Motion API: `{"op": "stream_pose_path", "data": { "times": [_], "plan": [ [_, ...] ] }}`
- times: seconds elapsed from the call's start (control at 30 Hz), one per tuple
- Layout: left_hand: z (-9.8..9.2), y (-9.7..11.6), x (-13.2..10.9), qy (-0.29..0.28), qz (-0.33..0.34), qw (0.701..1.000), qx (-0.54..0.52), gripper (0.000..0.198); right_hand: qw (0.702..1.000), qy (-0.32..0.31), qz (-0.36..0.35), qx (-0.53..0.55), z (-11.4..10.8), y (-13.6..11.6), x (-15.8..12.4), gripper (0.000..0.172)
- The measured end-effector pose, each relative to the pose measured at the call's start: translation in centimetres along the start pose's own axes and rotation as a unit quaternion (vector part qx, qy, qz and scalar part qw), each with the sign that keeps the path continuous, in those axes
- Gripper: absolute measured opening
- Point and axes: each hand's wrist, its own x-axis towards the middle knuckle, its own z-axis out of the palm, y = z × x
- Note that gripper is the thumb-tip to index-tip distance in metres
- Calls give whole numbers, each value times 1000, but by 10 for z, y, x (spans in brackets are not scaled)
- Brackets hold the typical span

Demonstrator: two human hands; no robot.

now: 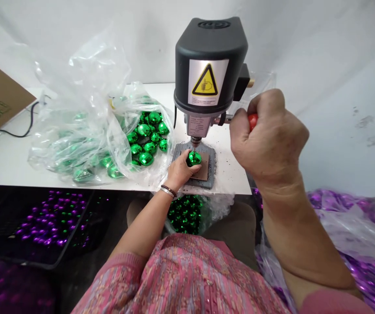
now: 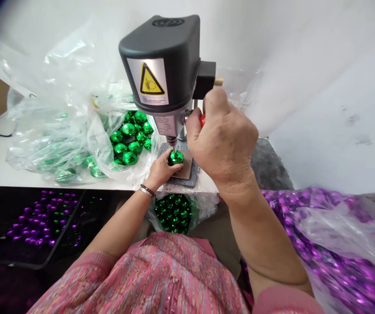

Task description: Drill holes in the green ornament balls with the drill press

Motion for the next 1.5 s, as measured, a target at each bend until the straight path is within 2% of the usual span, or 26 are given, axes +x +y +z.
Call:
{"op": "stream_pose_path", "data": {
  "times": [0.1,0.3,0.5,0.67,0.87,1.03,1.23,1.33,1.5],
  "plan": [
    [0,1,-1,-3,10,999,32,66,1000,15,-5,-20,8,5,-15,35],
    [0,1,-2,1,6,1000,22,66,988,107,-73,-87,27,18,-39,32],
    [-1,2,-2,-7,0,1000,7,70,980,147,-93,-94,42,27,-46,25],
    [-6,11,-6,-26,-11,998,60,69,967,204,-128,-79,54,32,-50,15],
    [-8,11,-6,-39,-2,996,76,67,946,283,-147,-62,60,26,-50,6],
    [-6,6,-4,-38,18,996,76,63,947,289,-136,-26,68,26,-53,5],
    [-6,3,-3,-40,29,996,72,62,945,295,-140,-34,75,29,-61,4],
    [-5,2,-1,-40,33,997,57,62,955,275,-111,-16,58,22,-43,13],
    [-13,-4,-11,-40,58,998,-5,62,982,185,-40,13,25,9,-1,37]
  ]
}}
